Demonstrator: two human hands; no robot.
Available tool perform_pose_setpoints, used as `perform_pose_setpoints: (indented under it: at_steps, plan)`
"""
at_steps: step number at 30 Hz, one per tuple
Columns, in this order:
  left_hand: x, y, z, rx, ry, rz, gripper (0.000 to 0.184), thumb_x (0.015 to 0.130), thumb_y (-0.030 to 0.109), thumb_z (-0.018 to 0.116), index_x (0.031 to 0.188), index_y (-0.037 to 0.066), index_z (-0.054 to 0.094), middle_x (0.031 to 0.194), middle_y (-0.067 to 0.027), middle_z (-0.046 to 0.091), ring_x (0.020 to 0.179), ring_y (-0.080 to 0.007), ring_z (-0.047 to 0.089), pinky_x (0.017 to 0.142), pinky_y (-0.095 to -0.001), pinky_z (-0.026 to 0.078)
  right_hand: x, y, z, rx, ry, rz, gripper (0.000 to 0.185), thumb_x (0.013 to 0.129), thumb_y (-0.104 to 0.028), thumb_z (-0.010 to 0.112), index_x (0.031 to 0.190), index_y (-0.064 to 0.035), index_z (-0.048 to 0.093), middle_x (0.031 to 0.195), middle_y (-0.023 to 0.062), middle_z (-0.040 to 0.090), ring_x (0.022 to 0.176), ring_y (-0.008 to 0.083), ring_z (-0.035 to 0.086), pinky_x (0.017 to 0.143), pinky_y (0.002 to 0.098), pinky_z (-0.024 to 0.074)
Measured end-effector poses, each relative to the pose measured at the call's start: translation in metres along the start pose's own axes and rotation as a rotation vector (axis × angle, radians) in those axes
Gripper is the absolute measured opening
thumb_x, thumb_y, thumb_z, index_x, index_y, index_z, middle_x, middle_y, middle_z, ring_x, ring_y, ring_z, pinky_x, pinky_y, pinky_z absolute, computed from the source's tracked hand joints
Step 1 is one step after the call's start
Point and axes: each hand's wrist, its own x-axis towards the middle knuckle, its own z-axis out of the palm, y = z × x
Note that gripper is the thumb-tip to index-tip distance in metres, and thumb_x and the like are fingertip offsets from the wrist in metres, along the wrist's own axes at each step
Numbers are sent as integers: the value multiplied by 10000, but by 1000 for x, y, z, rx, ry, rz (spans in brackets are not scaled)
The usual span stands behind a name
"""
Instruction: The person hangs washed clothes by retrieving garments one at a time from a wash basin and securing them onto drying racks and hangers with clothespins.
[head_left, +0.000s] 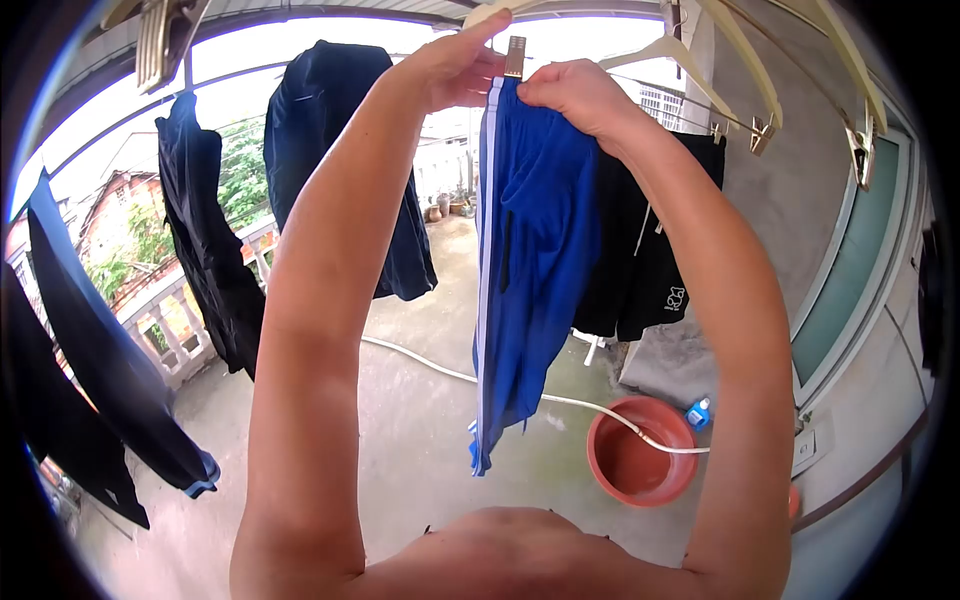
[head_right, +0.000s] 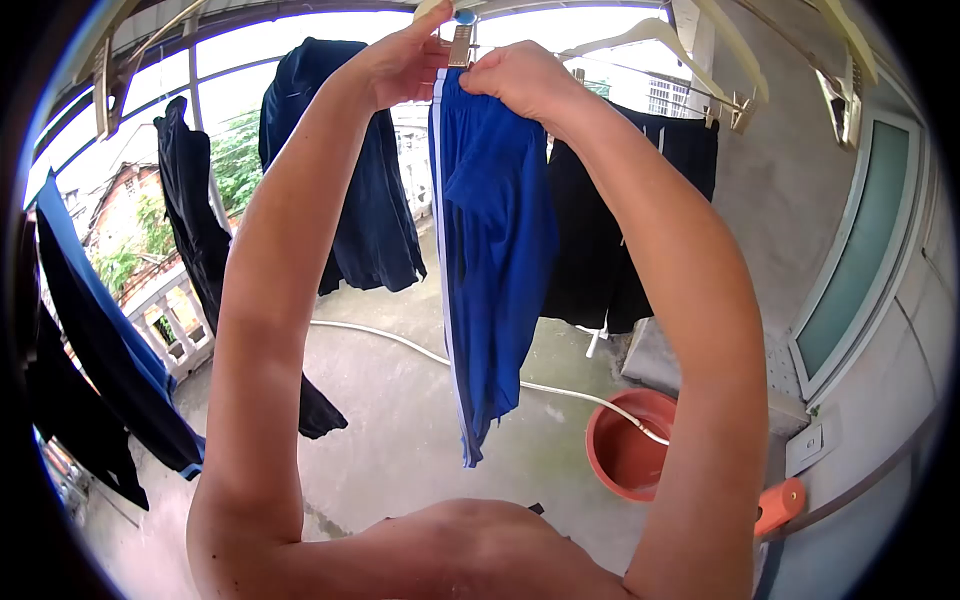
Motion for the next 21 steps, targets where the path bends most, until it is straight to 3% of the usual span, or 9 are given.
perform_pose_setpoints:
  at_steps: [1,2,3,6,10,17,21]
  plan:
    - [9,1,2,-124,-171,-85,134,770,145,625,805,18,649,654,-89,613,627,-180,613,537,-318,482,1,2,0,-11,3,-1,237,766,-206,660,877,2,675,783,41,631,753,100,548,717,235,418]
    - [20,-10,0,67,-182,126,606,792,513,615,1122,11,535,1033,-182,595,949,-257,590,829,-391,467,4,4,0,-18,14,4,237,766,-206,660,877,2,675,783,41,631,753,100,548,717,235,418]
    - [28,-12,-2,66,-196,128,606,792,513,615,1122,11,535,1033,-182,595,949,-257,590,829,-391,467,6,7,1,-12,30,-11,238,740,-209,665,842,6,679,760,48,626,714,116,552,674,252,423]
    - [44,-19,-2,-35,-240,170,372,816,371,644,1002,52,596,912,-93,621,896,-196,587,798,-385,453,3,14,2,-15,85,-8,239,713,-210,670,805,10,682,728,54,617,669,127,550,624,267,424]
    - [23,-18,10,1,-230,163,349,819,330,650,990,31,596,915,-101,625,877,-200,597,795,-340,453,3,13,-1,-96,43,74,232,767,-202,665,879,1,671,772,29,620,728,91,535,676,230,409]
    - [56,-42,17,-161,-375,250,306,811,274,653,955,10,599,916,-117,630,843,-210,619,730,-323,469,-2,28,-8,-97,74,135,212,776,-200,661,855,-3,667,766,27,619,713,87,534,660,225,413]
    - [66,-46,20,-159,-277,259,268,812,225,634,962,6,596,887,-120,638,819,-207,631,736,-305,461,-4,24,-11,-105,102,147,203,780,-198,660,843,-5,666,767,24,619,714,85,532,665,225,413]
